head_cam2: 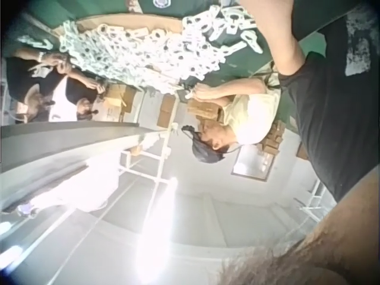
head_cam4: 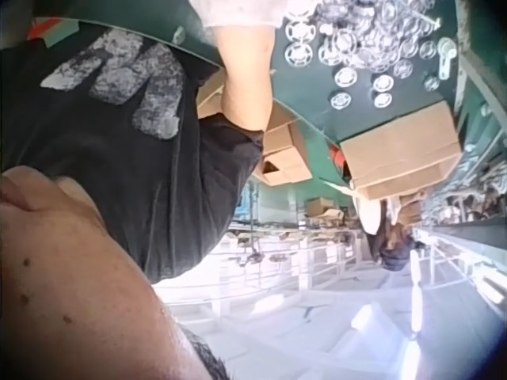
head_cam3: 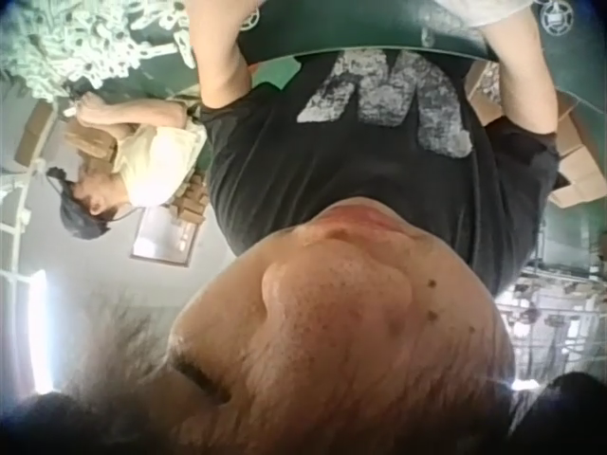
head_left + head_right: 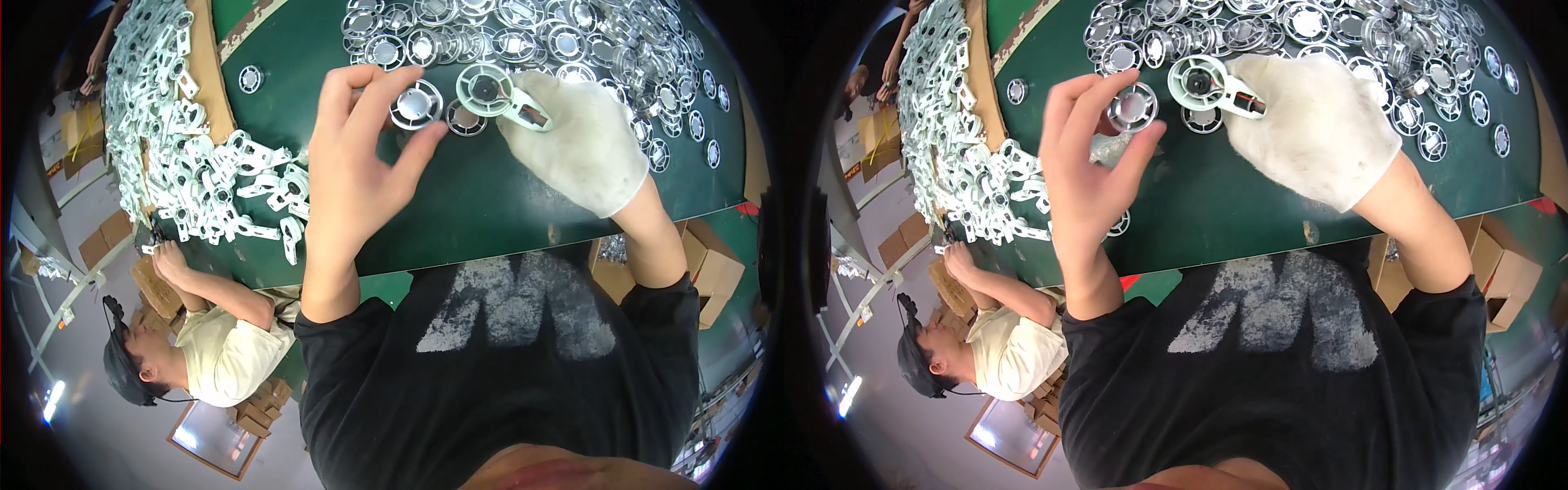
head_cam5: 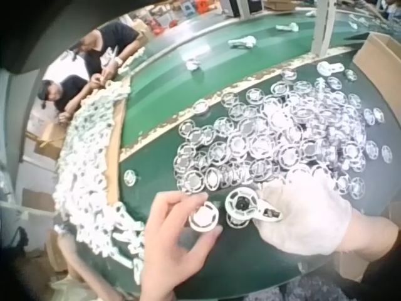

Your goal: The person assembles circular components by attaching white plastic ring housings to metallic bases by hand, forming assembled units.

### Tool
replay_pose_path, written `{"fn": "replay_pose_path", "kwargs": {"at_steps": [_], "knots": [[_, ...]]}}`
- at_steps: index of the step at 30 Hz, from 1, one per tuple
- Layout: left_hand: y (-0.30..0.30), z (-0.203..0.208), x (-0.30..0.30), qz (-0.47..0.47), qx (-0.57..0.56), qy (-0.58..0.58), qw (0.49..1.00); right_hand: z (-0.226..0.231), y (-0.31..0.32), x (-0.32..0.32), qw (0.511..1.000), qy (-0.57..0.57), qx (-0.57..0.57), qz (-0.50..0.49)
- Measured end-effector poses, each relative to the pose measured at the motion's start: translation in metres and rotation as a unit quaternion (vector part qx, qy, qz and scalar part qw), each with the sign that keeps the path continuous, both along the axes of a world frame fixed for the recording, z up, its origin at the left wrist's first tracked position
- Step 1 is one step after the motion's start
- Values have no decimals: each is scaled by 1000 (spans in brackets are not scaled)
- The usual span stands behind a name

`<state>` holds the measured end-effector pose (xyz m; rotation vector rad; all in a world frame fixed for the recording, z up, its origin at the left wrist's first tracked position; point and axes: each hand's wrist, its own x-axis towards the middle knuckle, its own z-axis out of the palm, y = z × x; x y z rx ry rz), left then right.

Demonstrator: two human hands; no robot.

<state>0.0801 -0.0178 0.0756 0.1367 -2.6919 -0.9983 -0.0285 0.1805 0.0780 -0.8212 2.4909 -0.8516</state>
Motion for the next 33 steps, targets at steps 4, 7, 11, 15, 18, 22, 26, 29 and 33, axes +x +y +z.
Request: {"fn": "replay_pose_path", "kwargs": {"at_steps": [4,7,11,15,18,22,26,29,33], "knots": [[6,7,-2,-135,27,68,988,3,1,-1,994,-102,-11,42],[7,2,-5,-146,20,38,988,0,5,0,983,-143,-73,92],[5,-3,-5,-155,36,63,985,3,5,-1,980,-162,-59,101],[10,-2,-5,-154,121,26,980,1,7,-3,975,-165,-84,121],[12,0,-2,-148,118,25,982,22,6,-11,955,-255,-67,133],[10,-6,-3,-216,58,118,967,18,-1,-12,922,-349,-46,161],[17,-6,-4,-144,237,50,959,1,0,5,949,-260,-141,106],[16,-6,-1,-177,333,17,926,-2,2,10,970,-156,-137,126],[20,-9,2,-161,389,13,907,-8,4,17,981,26,-112,157]]}}
